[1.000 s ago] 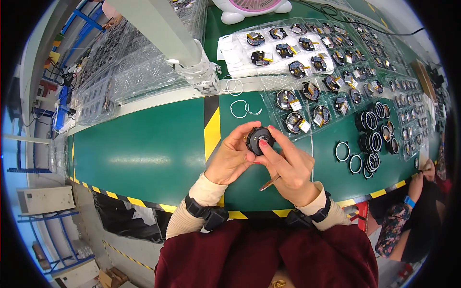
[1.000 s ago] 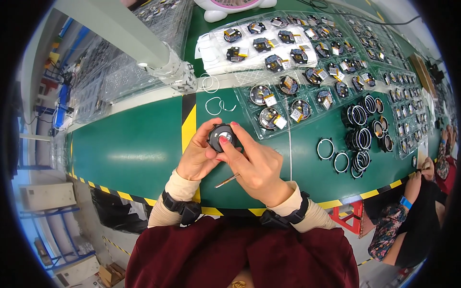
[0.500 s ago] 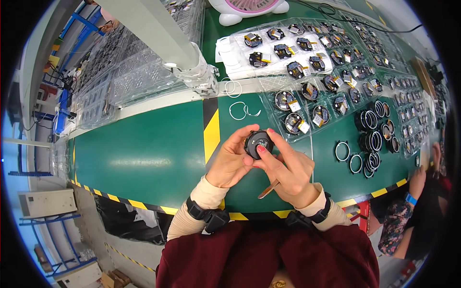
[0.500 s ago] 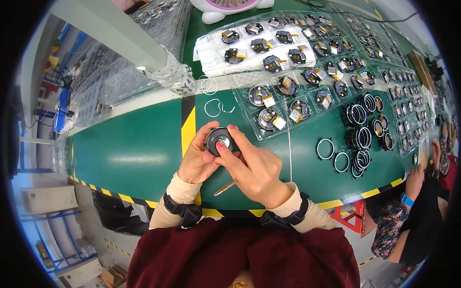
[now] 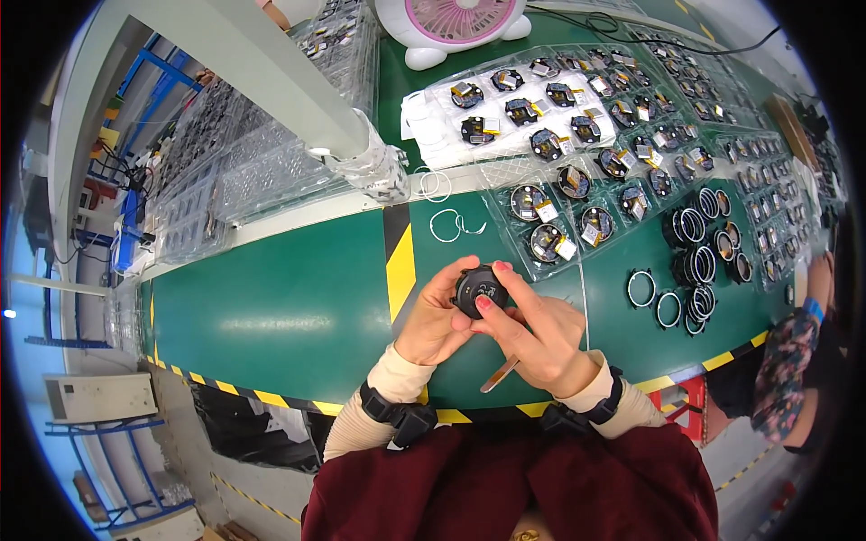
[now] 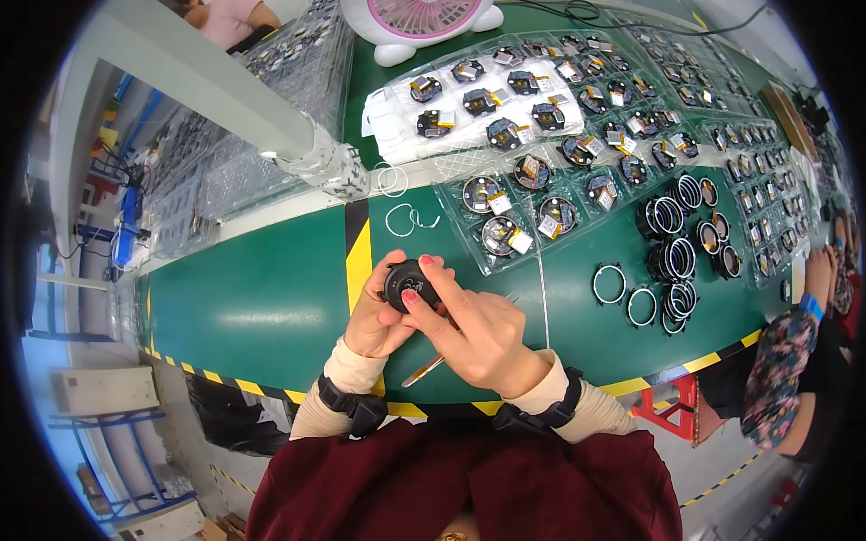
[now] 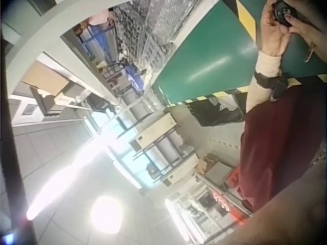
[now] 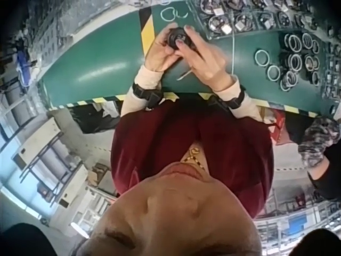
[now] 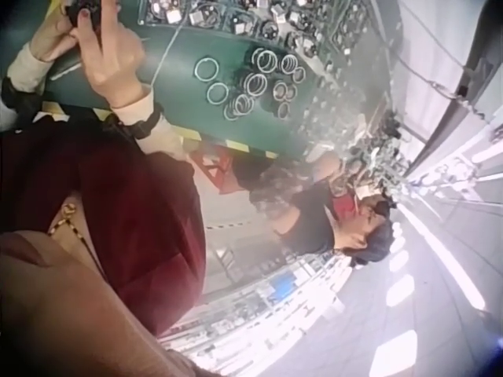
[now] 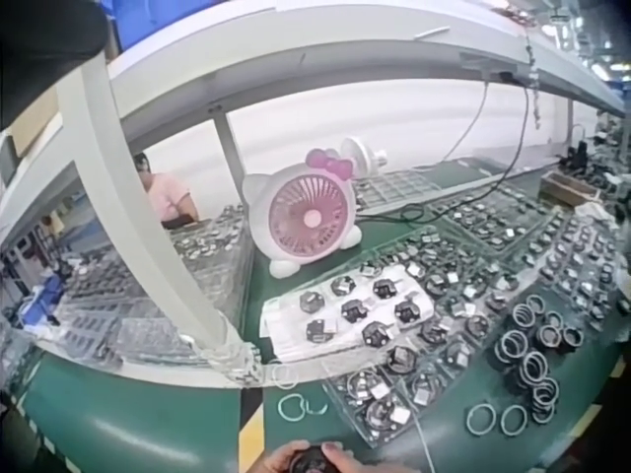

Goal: The person picks up a watch component, peels off a small adhesive strip, and presses a circular ring onto the component. They then use a thin metal tool to press down internal parts and wires before setting the assembled watch back onto the green work surface.

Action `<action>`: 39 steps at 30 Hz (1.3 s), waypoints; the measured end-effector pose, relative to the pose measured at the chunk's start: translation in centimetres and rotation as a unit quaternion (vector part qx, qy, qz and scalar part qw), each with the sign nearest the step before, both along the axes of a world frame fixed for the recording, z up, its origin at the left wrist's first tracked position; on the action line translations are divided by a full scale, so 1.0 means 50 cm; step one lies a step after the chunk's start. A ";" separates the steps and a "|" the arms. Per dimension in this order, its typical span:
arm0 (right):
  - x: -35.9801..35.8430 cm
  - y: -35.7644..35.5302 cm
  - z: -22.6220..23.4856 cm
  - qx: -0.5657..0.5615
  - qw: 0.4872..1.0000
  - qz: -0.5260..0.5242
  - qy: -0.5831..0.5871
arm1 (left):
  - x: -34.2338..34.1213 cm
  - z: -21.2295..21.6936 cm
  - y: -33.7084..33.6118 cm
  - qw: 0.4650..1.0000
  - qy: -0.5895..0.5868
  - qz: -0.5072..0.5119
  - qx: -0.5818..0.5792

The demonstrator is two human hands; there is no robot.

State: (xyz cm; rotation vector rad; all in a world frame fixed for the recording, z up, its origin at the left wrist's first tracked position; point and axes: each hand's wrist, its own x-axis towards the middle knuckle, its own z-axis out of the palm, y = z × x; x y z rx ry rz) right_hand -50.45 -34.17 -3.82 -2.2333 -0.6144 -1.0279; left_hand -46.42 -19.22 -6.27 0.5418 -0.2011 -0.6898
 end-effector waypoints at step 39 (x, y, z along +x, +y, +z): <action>0.036 -0.009 -0.028 0.443 0.794 0.131 0.395 | -0.025 0.009 -0.039 0.920 -0.146 0.217 0.290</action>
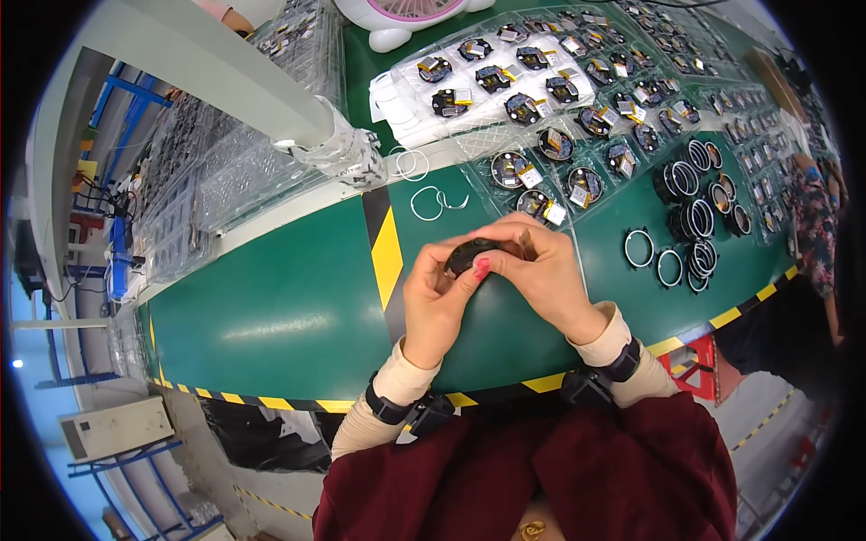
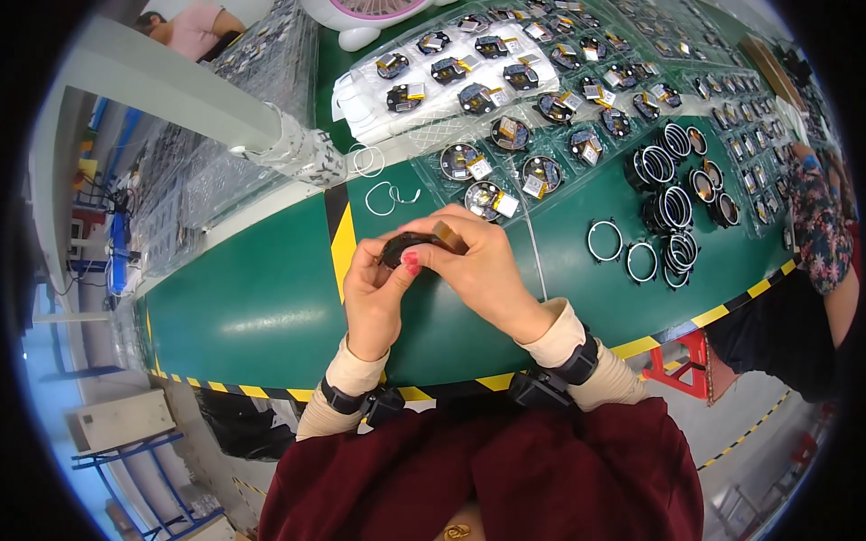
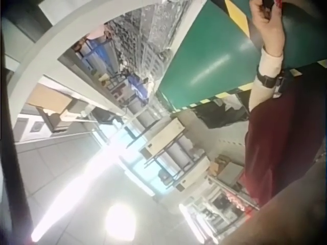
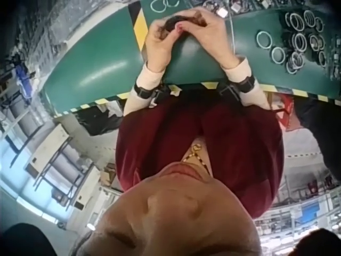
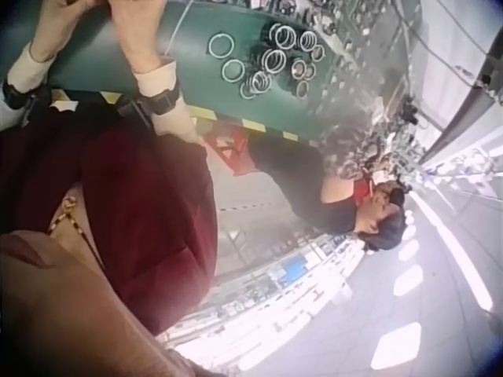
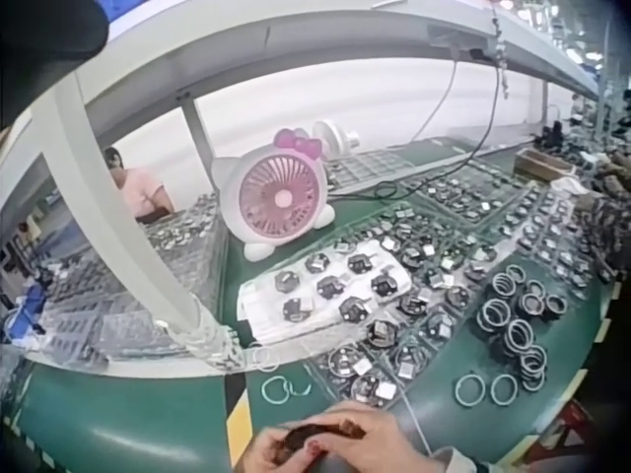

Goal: The person picks up a watch component, peels off a small adhesive strip, and presses a circular ring onto the component. They then use a thin metal tool to press down internal parts and wires before setting the assembled watch back onto the green work surface.

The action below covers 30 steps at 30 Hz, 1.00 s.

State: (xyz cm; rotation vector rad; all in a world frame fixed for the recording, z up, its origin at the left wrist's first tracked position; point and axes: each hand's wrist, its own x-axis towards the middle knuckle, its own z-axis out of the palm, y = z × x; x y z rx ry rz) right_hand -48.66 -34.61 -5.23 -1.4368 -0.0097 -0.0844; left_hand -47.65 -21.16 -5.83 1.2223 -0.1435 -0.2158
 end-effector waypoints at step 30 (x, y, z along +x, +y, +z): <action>0.004 -0.016 -0.009 0.047 0.993 0.024 0.102 | 0.008 0.007 0.007 0.979 0.149 -0.024 -0.140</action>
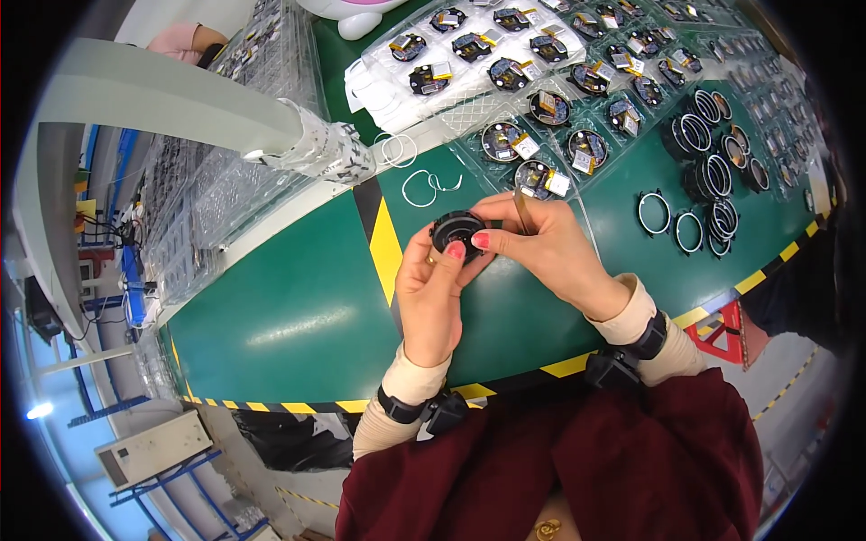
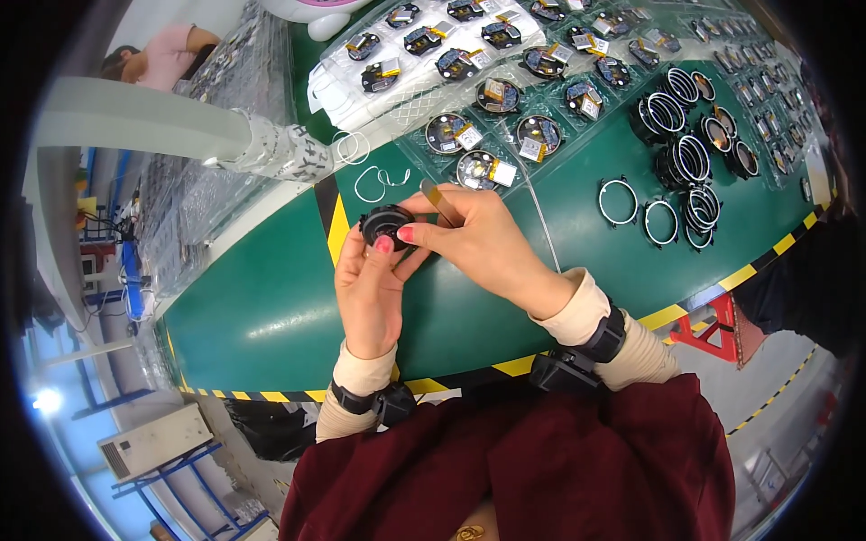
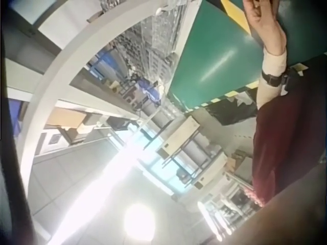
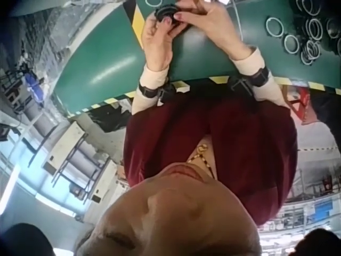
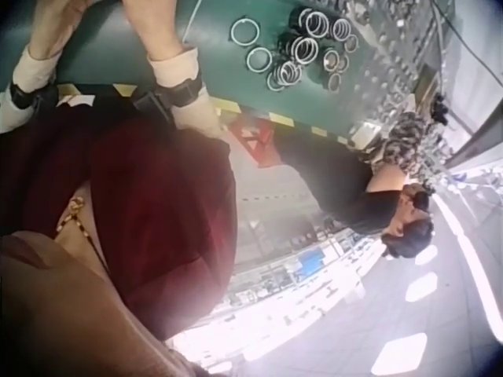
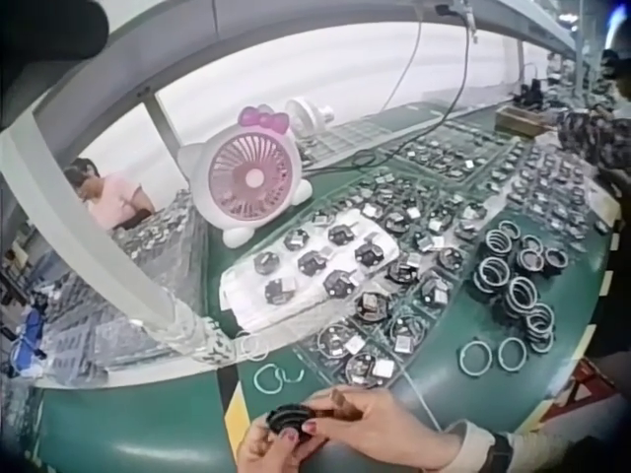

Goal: The person picks up a watch component, peels off a small adhesive strip, and presses a circular ring onto the component. They then use a thin metal tool to press down internal parts and wires before setting the assembled watch back onto the green work surface.

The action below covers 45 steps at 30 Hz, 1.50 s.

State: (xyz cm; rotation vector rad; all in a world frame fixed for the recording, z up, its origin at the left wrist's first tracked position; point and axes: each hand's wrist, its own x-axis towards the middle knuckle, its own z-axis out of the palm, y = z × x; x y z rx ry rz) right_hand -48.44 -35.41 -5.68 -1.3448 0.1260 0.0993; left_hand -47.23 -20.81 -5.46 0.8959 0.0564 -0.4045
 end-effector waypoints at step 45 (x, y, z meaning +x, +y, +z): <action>-0.003 0.020 0.003 0.098 0.994 0.050 0.001 | 0.002 0.000 0.006 0.982 -0.065 0.001 0.178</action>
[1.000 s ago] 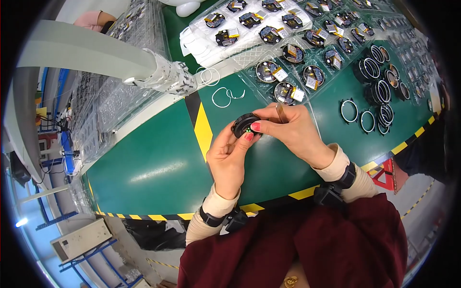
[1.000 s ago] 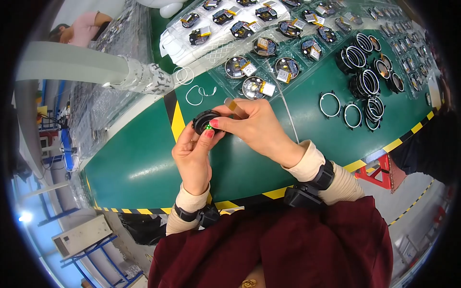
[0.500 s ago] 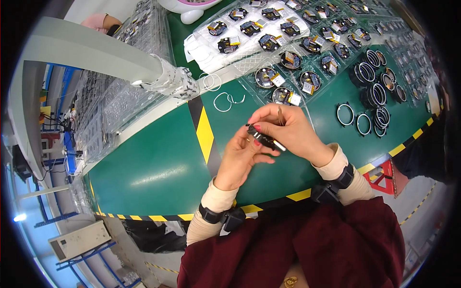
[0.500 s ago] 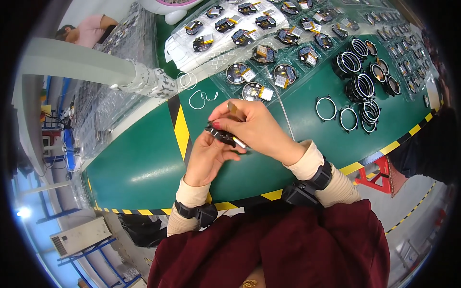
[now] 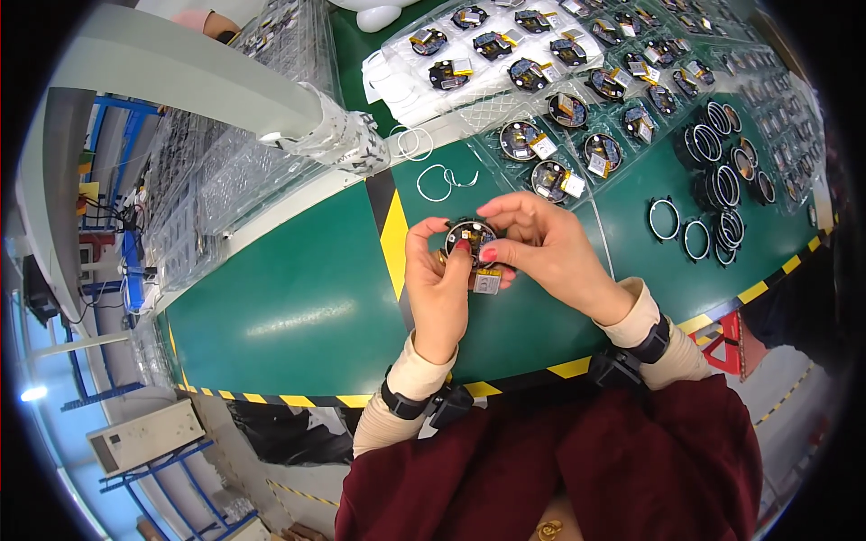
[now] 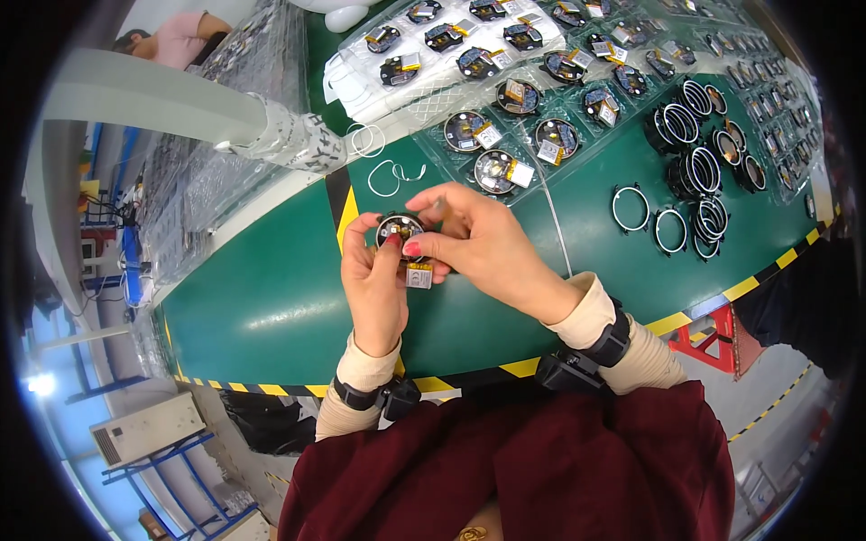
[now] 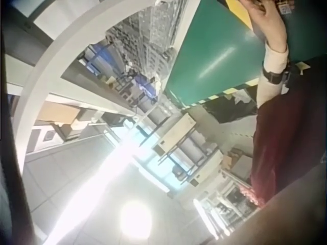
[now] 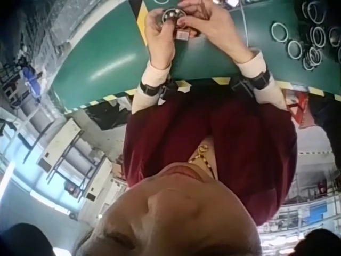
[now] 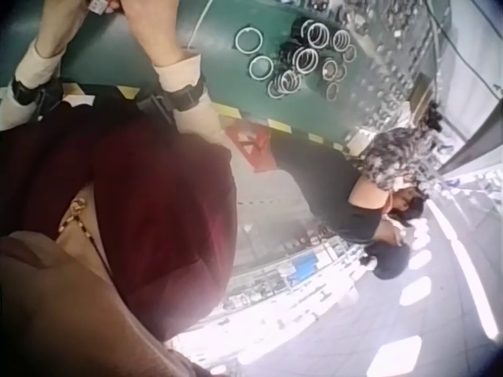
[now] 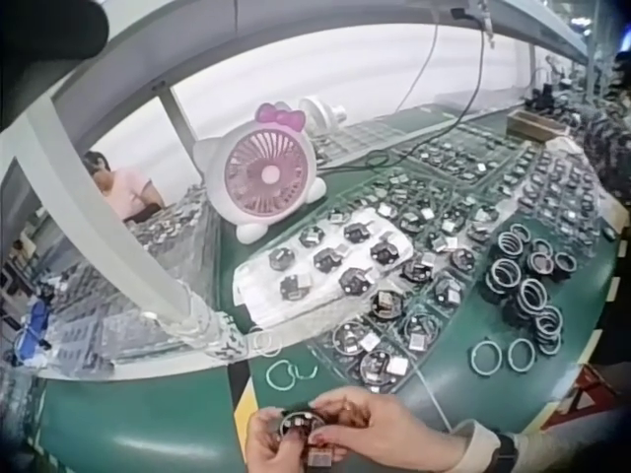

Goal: The person picks up a watch component, peels off a small adhesive strip, and presses a circular ring onto the component. They then use a thin metal tool to press down internal parts and wires before setting the assembled watch back onto the green work surface.

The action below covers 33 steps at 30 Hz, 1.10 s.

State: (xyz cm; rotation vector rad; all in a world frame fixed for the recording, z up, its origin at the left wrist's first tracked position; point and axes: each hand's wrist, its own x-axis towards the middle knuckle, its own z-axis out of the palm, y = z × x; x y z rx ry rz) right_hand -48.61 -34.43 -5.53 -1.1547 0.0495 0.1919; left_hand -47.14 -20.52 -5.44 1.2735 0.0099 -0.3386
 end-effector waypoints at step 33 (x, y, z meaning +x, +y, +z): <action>-0.166 -0.087 -0.122 -0.705 0.585 -0.204 -0.345 | 0.284 0.002 -0.144 0.664 -0.434 0.042 0.608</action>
